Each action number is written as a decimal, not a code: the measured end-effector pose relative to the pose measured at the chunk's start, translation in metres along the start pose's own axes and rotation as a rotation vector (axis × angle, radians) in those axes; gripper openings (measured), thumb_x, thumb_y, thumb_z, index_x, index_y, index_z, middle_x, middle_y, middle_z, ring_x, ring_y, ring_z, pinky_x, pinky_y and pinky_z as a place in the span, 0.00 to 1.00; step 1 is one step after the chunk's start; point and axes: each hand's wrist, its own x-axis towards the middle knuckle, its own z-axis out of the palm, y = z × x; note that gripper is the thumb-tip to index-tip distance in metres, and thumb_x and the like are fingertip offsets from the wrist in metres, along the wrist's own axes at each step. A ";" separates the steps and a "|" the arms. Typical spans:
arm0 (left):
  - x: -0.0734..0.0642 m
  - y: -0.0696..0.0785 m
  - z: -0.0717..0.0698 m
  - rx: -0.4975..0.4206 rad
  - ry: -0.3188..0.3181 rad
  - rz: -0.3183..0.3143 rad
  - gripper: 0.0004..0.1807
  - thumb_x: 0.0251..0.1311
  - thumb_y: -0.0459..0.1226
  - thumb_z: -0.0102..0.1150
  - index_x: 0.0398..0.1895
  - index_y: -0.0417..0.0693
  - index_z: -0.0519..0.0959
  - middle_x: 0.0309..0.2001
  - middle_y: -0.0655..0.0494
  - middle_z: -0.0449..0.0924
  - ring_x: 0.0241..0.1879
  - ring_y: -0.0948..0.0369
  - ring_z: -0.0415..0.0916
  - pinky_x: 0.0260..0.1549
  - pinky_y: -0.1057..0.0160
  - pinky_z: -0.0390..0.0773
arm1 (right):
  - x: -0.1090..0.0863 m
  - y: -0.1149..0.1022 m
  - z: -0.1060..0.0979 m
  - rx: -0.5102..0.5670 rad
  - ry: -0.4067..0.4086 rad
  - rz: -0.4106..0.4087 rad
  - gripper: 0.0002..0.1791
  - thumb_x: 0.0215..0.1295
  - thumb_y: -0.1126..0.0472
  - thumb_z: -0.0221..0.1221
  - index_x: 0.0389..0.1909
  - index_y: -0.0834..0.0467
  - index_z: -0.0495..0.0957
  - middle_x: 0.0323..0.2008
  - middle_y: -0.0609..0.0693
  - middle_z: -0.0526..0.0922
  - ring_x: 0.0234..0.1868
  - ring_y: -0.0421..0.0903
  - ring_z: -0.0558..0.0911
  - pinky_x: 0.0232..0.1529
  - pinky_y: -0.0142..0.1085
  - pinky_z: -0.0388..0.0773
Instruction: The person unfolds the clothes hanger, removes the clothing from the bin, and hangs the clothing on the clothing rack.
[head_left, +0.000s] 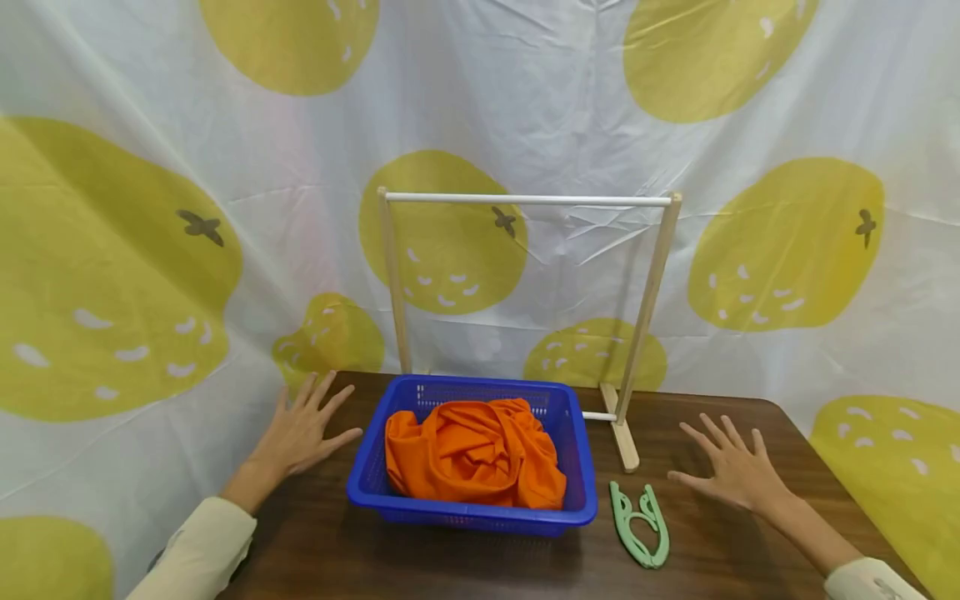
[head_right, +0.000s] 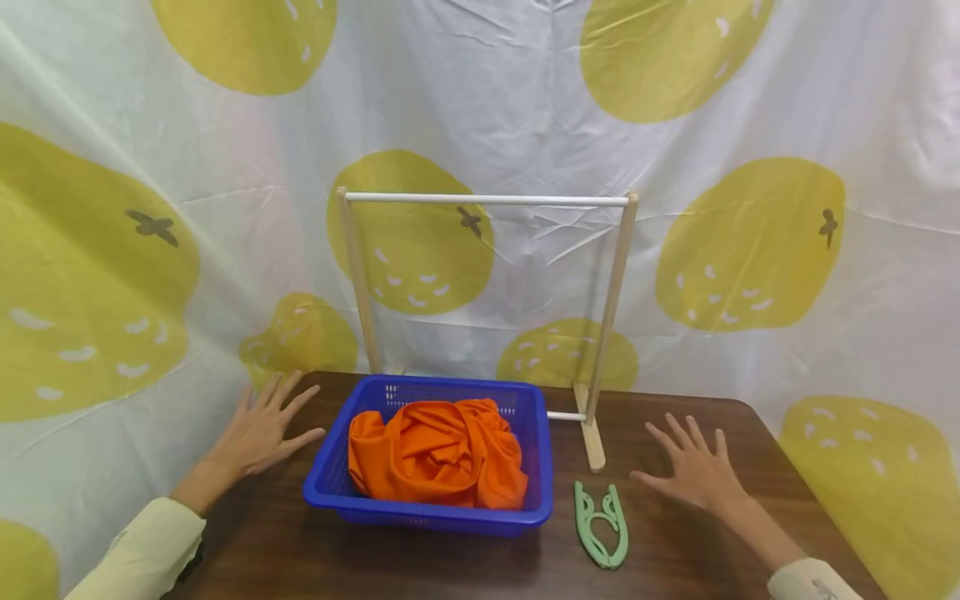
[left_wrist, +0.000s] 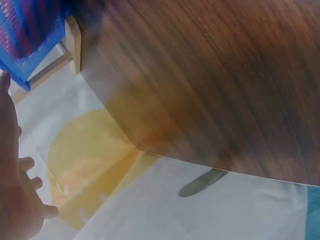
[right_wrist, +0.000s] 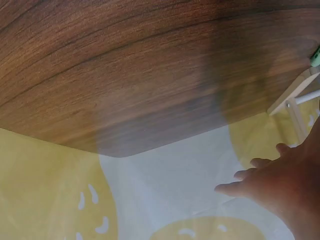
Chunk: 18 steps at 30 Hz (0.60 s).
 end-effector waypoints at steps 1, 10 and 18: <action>0.001 0.002 0.000 -0.003 0.002 0.003 0.45 0.67 0.67 0.55 0.80 0.55 0.65 0.80 0.39 0.56 0.78 0.35 0.51 0.67 0.24 0.52 | -0.001 -0.001 0.000 0.005 -0.002 0.001 0.52 0.61 0.29 0.64 0.79 0.53 0.60 0.77 0.70 0.58 0.74 0.78 0.55 0.65 0.80 0.41; 0.006 0.009 0.000 -0.049 0.020 -0.003 0.44 0.67 0.65 0.58 0.79 0.54 0.66 0.79 0.39 0.58 0.77 0.37 0.53 0.69 0.24 0.48 | -0.008 -0.004 0.005 0.043 0.037 -0.026 0.51 0.60 0.31 0.67 0.79 0.50 0.62 0.74 0.70 0.63 0.72 0.79 0.59 0.65 0.80 0.45; 0.010 0.017 0.002 -0.192 -0.019 -0.051 0.45 0.66 0.66 0.58 0.79 0.54 0.65 0.78 0.38 0.59 0.77 0.36 0.52 0.69 0.26 0.50 | -0.011 -0.013 0.008 0.102 0.012 -0.038 0.47 0.62 0.33 0.67 0.74 0.58 0.69 0.71 0.72 0.68 0.69 0.78 0.65 0.64 0.76 0.56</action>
